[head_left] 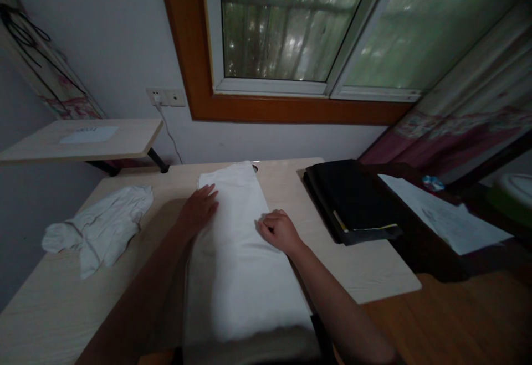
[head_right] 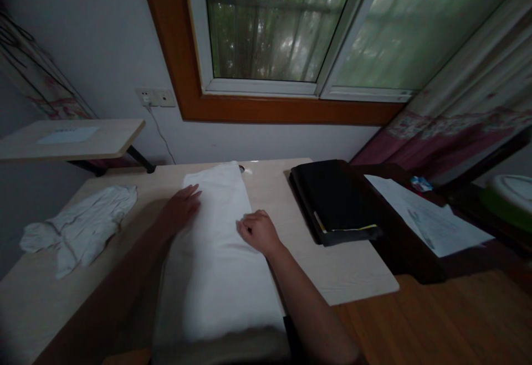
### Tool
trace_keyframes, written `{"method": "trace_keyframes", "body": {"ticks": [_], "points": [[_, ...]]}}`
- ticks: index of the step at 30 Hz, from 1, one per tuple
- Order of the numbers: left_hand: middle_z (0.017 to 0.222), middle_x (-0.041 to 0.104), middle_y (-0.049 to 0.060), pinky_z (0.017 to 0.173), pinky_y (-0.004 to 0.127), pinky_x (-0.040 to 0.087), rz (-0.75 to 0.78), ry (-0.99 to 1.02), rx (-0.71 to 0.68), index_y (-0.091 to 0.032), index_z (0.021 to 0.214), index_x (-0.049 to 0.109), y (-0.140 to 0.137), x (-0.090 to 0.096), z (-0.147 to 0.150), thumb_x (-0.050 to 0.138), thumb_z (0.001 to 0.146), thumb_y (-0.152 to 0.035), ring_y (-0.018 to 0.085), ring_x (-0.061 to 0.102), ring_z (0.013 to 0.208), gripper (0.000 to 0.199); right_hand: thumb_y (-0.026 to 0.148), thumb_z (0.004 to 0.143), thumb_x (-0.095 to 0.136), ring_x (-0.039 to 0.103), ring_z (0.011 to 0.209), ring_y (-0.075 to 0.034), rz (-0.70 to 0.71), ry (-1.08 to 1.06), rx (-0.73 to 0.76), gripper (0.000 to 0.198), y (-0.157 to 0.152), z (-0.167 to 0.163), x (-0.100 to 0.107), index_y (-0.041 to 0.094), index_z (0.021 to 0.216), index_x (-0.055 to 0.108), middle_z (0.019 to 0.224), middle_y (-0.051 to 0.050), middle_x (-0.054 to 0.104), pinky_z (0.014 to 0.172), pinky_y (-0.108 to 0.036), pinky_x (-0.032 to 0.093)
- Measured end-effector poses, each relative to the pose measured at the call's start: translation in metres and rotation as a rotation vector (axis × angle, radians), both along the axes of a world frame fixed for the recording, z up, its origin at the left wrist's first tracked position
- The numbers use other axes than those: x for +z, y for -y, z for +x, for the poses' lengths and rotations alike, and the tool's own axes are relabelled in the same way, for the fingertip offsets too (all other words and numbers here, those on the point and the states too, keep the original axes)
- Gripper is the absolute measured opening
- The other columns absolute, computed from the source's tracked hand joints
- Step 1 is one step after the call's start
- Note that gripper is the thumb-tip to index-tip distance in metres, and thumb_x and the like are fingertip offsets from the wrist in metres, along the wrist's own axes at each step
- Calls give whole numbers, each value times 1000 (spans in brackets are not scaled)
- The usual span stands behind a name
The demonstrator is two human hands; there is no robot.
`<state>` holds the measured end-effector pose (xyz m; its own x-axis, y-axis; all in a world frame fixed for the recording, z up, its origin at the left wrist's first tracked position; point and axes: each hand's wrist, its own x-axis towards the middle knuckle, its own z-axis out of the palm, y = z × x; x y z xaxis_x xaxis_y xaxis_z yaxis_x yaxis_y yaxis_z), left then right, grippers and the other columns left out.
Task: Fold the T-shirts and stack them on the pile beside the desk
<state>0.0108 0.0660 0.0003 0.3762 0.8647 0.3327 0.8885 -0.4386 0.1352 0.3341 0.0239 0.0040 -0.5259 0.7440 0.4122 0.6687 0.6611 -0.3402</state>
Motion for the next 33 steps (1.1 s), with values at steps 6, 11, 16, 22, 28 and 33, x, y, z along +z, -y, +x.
{"method": "trace_keyframes", "body": {"ticks": [6, 11, 16, 22, 28, 33], "points": [[162, 37, 16, 121, 59, 25, -65, -79, 261, -15, 151, 44, -41, -13, 11, 32, 102, -41, 30, 31, 151, 57, 24, 98, 53, 53, 59, -11, 25, 95, -8, 41, 1, -3, 4, 19, 58, 56, 60, 1, 61, 77, -30, 33], [164, 33, 13, 122, 59, 22, -74, -26, 330, -16, 154, 40, -62, -18, 1, 29, 102, -41, 30, 24, 154, 59, 26, 99, 52, 55, 60, -12, 16, 129, -12, 41, 1, -4, 9, 19, 59, 59, 61, 0, 63, 76, -31, 33], [165, 30, 12, 123, 59, 18, -86, -8, 348, -15, 156, 35, -66, -21, -1, 29, 101, -41, 32, 22, 154, 61, 29, 101, 50, 55, 61, -14, -12, 163, 2, 42, -2, -5, 9, 20, 61, 62, 62, -1, 64, 77, -33, 36], [166, 30, 11, 123, 58, 17, -86, -3, 343, -15, 156, 35, -64, -19, 0, 28, 101, -40, 31, 21, 155, 61, 33, 101, 52, 62, 92, -21, -4, 146, -18, 26, -21, -22, 16, 22, 89, 72, 90, -7, 70, 85, -35, 43], [165, 30, 13, 123, 58, 17, -58, -8, 336, -12, 156, 35, -61, -18, 2, 27, 102, -39, 31, 22, 155, 61, 41, 103, 49, 43, 143, -27, 6, 154, 147, 44, -67, -80, 2, 23, 143, 55, 156, -12, 46, 118, -45, 34], [165, 31, 12, 123, 57, 16, -41, -19, 342, -15, 157, 34, -62, -20, 0, 28, 102, -40, 30, 21, 155, 60, 48, 105, 42, 29, 152, -28, -49, 269, 113, 54, -116, -117, -8, 23, 152, 44, 164, -11, 33, 123, -53, 23]]}}
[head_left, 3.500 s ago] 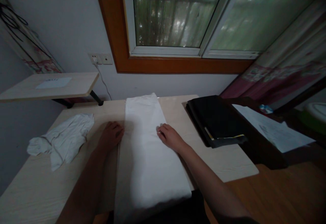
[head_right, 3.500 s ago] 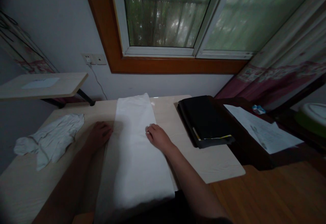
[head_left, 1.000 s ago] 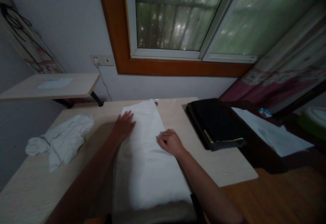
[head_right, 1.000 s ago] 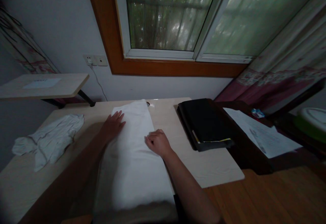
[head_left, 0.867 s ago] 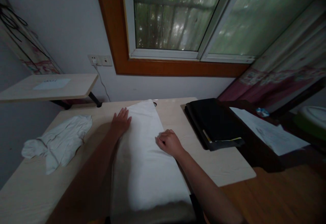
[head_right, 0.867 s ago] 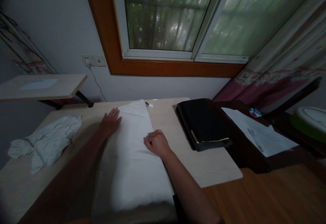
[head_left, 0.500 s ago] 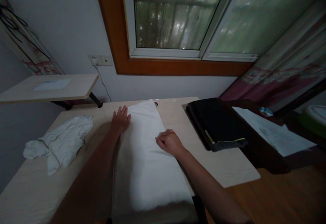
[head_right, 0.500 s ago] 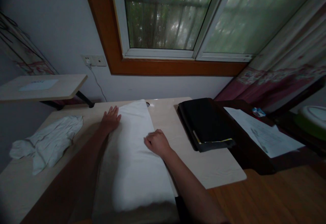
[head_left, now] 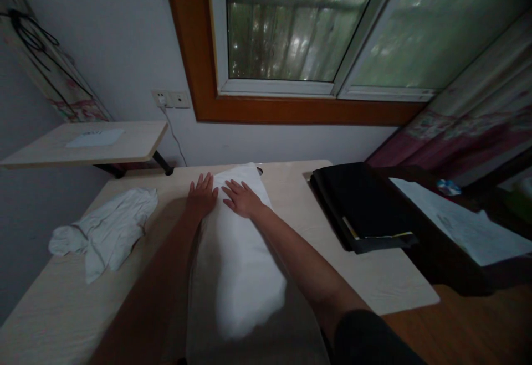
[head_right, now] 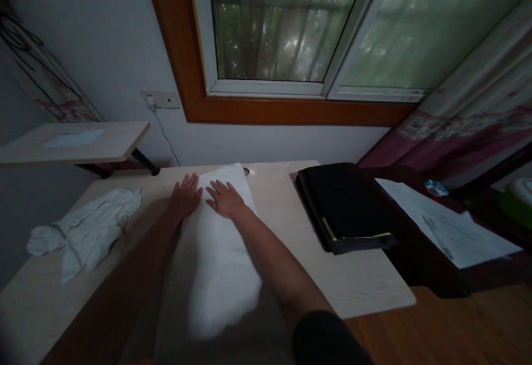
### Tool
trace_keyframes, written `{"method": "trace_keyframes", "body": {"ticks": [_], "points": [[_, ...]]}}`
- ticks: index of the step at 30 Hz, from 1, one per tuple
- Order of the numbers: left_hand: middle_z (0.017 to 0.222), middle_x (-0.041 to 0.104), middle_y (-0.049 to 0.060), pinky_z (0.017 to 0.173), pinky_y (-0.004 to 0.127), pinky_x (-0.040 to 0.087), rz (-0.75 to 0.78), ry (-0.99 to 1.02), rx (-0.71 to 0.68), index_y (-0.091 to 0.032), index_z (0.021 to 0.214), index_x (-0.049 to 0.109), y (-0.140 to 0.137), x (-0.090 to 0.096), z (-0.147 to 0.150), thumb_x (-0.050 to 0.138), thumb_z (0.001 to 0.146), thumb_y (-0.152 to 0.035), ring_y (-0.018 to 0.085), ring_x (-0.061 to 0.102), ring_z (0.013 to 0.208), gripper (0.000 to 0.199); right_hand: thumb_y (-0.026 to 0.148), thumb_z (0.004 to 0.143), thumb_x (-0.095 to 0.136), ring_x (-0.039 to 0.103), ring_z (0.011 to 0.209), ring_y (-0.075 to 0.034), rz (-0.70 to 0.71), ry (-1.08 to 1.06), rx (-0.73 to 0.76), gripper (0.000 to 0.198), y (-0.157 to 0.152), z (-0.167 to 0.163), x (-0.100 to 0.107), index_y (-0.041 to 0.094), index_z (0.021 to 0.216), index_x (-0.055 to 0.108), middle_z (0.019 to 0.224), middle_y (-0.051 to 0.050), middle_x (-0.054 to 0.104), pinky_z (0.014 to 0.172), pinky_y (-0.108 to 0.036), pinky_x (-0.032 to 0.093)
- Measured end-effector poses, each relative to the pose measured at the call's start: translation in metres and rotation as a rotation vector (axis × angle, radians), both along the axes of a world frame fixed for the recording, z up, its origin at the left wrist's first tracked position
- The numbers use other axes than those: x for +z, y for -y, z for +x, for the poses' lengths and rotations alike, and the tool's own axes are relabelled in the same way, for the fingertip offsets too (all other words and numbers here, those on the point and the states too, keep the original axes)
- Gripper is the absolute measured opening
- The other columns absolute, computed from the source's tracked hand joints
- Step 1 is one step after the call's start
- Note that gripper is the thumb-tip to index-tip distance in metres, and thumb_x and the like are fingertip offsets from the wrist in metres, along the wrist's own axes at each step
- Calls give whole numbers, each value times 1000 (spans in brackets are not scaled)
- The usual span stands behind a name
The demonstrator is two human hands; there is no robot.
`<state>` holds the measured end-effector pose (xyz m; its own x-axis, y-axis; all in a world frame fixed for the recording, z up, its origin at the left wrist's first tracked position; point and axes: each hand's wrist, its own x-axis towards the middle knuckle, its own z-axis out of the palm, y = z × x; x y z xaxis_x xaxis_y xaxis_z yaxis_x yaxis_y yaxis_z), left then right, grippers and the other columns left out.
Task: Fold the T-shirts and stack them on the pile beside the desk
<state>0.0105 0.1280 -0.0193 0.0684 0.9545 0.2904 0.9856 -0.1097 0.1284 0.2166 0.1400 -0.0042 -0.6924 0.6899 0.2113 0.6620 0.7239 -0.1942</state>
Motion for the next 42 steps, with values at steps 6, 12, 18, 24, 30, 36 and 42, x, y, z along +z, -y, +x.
{"method": "trace_keyframes", "body": {"ticks": [6, 12, 18, 24, 30, 36, 42], "points": [[166, 29, 11, 123, 57, 18, -55, 3, 1, -16, 157, 34, -3, 2, -3, 28, 102, -41, 30, 21, 155, 60, 55, 104, 35, 20, 155, -28, -62, 67, -126, 62, -48, 11, 5, 22, 157, 37, 167, -9, 23, 125, -55, 17], [166, 28, 12, 122, 60, 18, -72, -3, 8, -14, 157, 34, -4, 3, -2, 26, 102, -42, 31, 21, 155, 62, 58, 104, 28, 17, 156, -28, -133, 83, -329, 67, -72, 48, 1, 22, 160, 30, 168, -8, 19, 125, -55, 13], [166, 29, 11, 123, 59, 18, -61, 1, 8, -18, 158, 33, -4, 3, -1, 28, 102, -41, 31, 19, 156, 60, 53, 106, 22, 19, 155, -28, -100, -2, -450, 65, -70, 97, -8, 19, 160, 29, 167, -11, 23, 124, -55, 13], [166, 30, 11, 124, 56, 20, 11, 73, 3, -19, 156, 35, -3, 1, -4, 34, 101, -37, 29, 26, 154, 57, 48, 107, 24, 26, 153, -25, -80, -52, -396, 59, -51, 109, -6, 22, 159, 33, 164, -9, 32, 124, -52, 18], [151, 51, 12, 120, 46, 36, 223, 319, -15, -20, 141, 53, -5, 1, -18, 44, 95, -29, 24, 45, 141, 48, 45, 107, 30, 36, 149, -27, -81, -147, -309, 54, -27, 120, -3, 23, 153, 44, 157, -7, 47, 122, -50, 27], [124, 63, 11, 112, 49, 43, 294, 457, 33, -21, 113, 68, 7, 8, -24, 44, 93, -26, 25, 58, 123, 32, 43, 105, 40, 45, 142, -27, -23, -244, -215, 47, 6, 127, 1, 24, 145, 53, 146, -7, 59, 119, -49, 33], [127, 66, 9, 109, 51, 45, 172, 388, -189, -25, 112, 70, 68, 5, -22, 52, 94, -30, 26, 59, 121, 26, 40, 102, 50, 44, 143, -28, -2, -231, -171, 48, 48, 138, 0, 24, 147, 51, 147, -11, 57, 119, -51, 35]]}}
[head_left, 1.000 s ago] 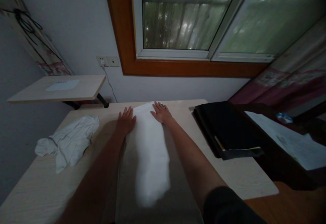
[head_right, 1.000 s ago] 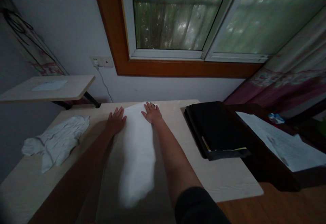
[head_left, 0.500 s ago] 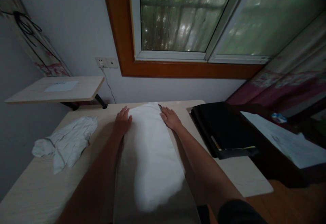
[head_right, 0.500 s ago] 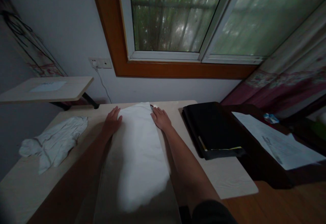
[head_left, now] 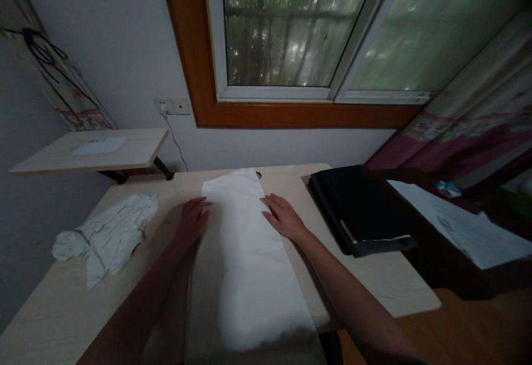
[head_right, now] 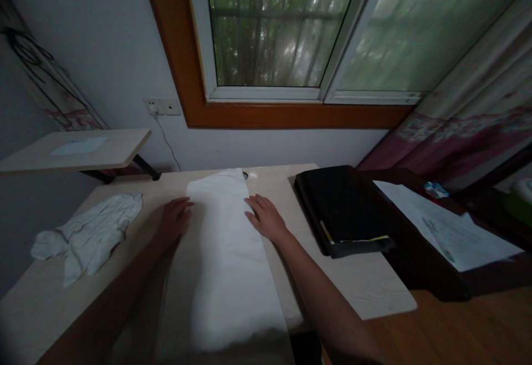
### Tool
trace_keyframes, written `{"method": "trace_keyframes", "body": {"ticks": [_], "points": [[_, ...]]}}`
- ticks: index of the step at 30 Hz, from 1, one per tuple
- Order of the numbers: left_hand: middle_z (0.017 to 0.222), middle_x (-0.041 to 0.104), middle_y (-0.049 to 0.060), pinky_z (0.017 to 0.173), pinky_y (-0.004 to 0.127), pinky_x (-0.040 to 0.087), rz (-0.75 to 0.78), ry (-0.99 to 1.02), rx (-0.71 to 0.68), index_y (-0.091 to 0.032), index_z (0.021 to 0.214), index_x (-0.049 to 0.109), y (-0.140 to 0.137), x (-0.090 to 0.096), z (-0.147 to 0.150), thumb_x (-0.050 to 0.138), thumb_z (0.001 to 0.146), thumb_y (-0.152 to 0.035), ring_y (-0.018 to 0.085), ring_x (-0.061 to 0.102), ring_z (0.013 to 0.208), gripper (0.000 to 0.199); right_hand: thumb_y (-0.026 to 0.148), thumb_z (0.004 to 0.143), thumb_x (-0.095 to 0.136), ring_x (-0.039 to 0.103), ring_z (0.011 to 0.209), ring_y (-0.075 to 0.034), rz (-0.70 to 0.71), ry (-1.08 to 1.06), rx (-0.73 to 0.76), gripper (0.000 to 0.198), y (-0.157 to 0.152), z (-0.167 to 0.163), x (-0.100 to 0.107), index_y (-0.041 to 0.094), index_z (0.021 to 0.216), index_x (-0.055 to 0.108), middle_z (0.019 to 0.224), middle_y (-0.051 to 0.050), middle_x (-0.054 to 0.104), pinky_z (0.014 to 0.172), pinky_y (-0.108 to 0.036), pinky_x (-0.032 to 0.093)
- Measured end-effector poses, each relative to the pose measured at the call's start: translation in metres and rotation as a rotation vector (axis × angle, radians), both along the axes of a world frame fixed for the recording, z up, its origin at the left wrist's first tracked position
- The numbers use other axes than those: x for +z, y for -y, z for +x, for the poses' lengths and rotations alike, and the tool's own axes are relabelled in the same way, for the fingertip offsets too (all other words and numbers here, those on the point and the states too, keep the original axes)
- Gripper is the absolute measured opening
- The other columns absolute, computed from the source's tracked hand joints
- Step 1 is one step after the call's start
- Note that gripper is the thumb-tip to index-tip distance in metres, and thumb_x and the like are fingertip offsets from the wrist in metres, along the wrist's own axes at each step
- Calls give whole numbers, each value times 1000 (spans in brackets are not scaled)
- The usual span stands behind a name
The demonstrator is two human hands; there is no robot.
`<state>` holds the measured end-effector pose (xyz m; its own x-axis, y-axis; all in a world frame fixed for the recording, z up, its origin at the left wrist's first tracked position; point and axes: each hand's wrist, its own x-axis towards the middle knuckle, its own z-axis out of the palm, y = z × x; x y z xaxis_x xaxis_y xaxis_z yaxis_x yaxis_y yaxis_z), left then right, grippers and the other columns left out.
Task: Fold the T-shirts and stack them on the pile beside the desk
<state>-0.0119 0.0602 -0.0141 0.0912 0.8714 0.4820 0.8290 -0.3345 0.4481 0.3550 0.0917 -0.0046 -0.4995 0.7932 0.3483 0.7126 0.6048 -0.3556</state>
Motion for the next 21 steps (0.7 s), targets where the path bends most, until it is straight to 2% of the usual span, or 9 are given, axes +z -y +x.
{"method": "trace_keyframes", "body": {"ticks": [3, 5, 9, 14, 21], "points": [[133, 64, 10, 109, 51, 46, -51, -104, -107, -27, 116, 70, 47, 0, 2, 58, 93, -34, 28, 56, 125, 27, 38, 101, 53, 43, 144, -29, 9, 36, -16, 45, 25, 6, -4, 25, 144, 55, 150, -11, 53, 120, -53, 34], [136, 62, 9, 111, 50, 45, -84, -170, -111, -27, 126, 66, 73, 2, 2, 58, 94, -35, 28, 55, 127, 34, 36, 101, 51, 40, 145, -29, 13, 68, -37, 43, 41, 8, -5, 24, 142, 57, 152, -11, 51, 120, -53, 33], [148, 56, 8, 117, 51, 40, -119, -339, -92, -25, 143, 54, 97, 4, 4, 51, 98, -35, 27, 49, 137, 46, 30, 104, 41, 38, 147, -28, 7, 131, -112, 45, 60, 3, -3, 21, 147, 52, 153, -10, 50, 122, -52, 30], [155, 50, 10, 121, 58, 29, -109, -468, -60, -23, 148, 49, 86, 4, 8, 42, 101, -34, 29, 43, 145, 48, 29, 105, 37, 38, 148, -28, -2, 183, -175, 48, 57, -7, 1, 21, 151, 47, 156, -8, 48, 122, -52, 29], [158, 44, 7, 120, 66, 22, -133, -490, -34, -27, 150, 47, 44, 8, 7, 35, 103, -31, 31, 39, 147, 49, 30, 105, 36, 35, 149, -27, -13, 221, -234, 49, 23, -15, 0, 21, 151, 47, 158, -8, 45, 122, -54, 24]]}}
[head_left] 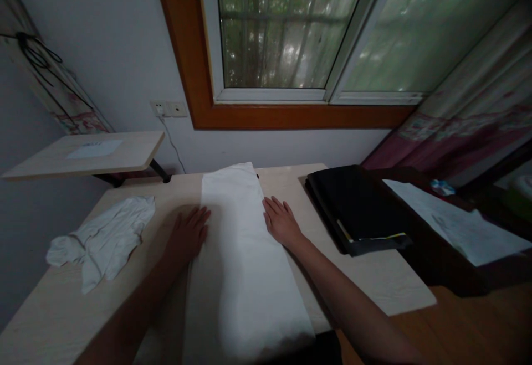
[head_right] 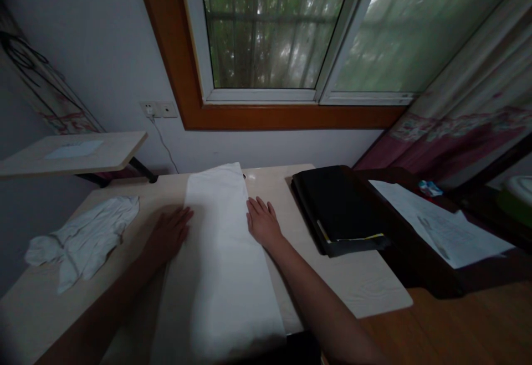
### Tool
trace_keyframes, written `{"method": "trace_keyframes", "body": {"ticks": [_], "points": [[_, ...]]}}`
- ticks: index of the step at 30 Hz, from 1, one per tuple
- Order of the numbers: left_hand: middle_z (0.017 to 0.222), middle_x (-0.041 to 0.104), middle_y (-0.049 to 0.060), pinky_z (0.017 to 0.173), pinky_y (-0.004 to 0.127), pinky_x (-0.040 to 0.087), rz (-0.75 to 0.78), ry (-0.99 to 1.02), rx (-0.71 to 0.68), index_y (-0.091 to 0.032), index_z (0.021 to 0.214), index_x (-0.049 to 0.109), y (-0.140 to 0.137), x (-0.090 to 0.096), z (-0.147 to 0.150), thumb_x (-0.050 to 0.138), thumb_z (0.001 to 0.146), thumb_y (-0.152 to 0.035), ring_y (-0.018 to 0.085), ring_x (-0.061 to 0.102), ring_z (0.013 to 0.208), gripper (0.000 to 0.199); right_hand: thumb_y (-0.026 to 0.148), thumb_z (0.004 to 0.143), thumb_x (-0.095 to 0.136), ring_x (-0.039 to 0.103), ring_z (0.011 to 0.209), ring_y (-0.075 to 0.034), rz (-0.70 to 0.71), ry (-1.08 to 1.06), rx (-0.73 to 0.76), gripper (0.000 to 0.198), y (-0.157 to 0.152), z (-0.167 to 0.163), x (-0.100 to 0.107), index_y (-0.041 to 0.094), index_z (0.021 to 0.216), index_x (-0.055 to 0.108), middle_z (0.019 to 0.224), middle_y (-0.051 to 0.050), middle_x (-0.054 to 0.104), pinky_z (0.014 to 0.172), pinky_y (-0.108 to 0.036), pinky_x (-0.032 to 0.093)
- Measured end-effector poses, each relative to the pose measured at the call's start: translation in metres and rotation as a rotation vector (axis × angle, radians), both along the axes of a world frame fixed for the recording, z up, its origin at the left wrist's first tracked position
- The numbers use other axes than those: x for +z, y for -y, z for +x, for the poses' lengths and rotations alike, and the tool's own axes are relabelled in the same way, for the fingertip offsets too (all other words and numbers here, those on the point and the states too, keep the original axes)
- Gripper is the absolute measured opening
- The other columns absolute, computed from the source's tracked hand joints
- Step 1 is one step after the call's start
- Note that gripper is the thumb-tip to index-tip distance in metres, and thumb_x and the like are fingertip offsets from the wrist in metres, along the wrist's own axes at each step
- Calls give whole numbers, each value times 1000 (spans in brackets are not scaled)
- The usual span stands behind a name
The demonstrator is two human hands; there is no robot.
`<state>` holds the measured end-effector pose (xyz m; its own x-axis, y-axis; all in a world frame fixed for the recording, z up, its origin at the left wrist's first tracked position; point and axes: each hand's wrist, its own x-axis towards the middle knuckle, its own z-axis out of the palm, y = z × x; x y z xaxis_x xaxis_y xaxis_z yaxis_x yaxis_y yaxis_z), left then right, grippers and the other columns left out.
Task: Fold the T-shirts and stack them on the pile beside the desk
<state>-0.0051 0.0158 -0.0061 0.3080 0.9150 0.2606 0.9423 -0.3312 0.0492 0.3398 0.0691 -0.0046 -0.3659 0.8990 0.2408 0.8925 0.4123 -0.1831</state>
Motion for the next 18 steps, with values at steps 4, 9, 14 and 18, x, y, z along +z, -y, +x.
{"method": "trace_keyframes", "body": {"ticks": [4, 9, 14, 18], "points": [[160, 42, 5, 122, 64, 20, 1, 5, 3, -31, 150, 47, -27, -1, -5, 33, 103, -31, 30, 36, 149, 49, 32, 105, 35, 33, 150, -27, -19, 4, -37, 49, -24, -4, -1, 22, 152, 45, 159, -7, 43, 123, -55, 22], [162, 38, 5, 120, 66, 19, -59, -12, 14, -30, 152, 43, -56, 1, -6, 27, 104, -32, 29, 33, 151, 50, 34, 106, 33, 30, 151, -27, -53, 16, -82, 50, -56, -6, -2, 24, 154, 42, 162, -5, 39, 123, -55, 20], [164, 35, 4, 119, 67, 21, -105, -8, 40, -29, 154, 40, -75, 2, -8, 24, 105, -34, 30, 28, 153, 52, 36, 106, 32, 30, 151, -27, -75, 19, -134, 50, -78, -7, -1, 24, 153, 43, 163, -4, 36, 123, -55, 21], [165, 34, 5, 119, 65, 24, -108, 10, 39, -29, 154, 40, -77, 2, -13, 22, 106, -38, 30, 29, 153, 53, 37, 107, 32, 30, 151, -25, -68, 12, -138, 49, -82, -8, -3, 25, 153, 43, 163, -4, 37, 123, -55, 21]]}}
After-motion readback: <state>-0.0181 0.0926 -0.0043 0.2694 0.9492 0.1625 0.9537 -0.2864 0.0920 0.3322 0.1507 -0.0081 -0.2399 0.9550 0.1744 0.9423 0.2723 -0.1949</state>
